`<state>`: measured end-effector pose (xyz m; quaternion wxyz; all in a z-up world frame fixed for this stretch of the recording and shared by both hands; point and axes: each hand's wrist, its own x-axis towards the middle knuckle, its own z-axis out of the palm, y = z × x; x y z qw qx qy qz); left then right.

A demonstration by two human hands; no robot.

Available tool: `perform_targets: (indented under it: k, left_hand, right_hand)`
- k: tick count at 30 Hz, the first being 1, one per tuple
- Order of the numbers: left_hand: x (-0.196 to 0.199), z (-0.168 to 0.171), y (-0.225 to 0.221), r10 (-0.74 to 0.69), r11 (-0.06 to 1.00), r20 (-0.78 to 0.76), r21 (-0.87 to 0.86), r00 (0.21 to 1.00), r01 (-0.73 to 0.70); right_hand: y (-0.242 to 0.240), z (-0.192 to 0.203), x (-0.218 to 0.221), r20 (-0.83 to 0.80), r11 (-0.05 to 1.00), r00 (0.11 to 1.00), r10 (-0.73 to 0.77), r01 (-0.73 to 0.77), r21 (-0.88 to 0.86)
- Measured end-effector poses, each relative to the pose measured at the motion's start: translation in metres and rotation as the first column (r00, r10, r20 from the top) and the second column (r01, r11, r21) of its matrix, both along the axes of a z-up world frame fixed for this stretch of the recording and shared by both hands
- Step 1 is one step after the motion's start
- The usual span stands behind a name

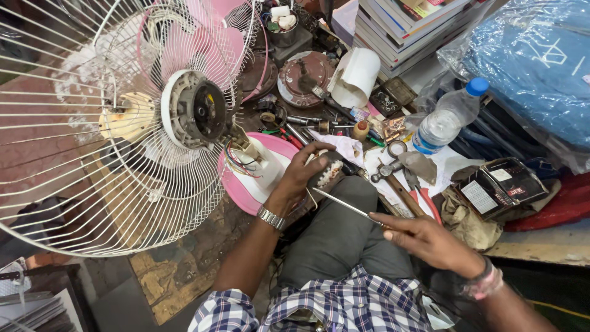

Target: The person disassembles a pedestal fan, removes the motor housing, and uses a screwdriver to adjust internal components. They reassemble the motor housing and secure it back onto the fan base.

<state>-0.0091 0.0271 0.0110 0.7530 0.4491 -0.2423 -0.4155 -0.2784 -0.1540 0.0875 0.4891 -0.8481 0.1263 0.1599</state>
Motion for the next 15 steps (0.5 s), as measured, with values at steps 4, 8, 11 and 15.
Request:
perform_targets:
  k: [4, 8, 11, 15]
  left_hand:
    - [-0.003, 0.001, -0.007, 0.083, 0.981, -0.207, -0.155, 0.975, -0.116]
    - [0.008, 0.006, -0.01, 0.31, 0.873, 0.753, 0.016, 0.58, -0.487]
    - [-0.001, 0.008, -0.009, 0.117, 0.923, 0.961, -0.012, 0.25, -0.385]
    - [-0.018, -0.001, -0.014, 0.128, 0.968, 0.692, 0.069, 0.71, -0.243]
  right_hand:
    - [0.028, -0.016, 0.007, -0.335, 0.64, 0.91, -0.245, 0.411, 0.649]
    - [0.069, -0.022, 0.006, -0.511, 0.296, 0.774, -0.375, 0.622, 0.725]
    - [0.064, -0.011, 0.007, -0.064, 0.968, 0.991, -0.121, 0.104, -0.228]
    - [0.037, 0.019, 0.015, 0.025, 0.987, 1.0, -0.017, 0.021, -0.157]
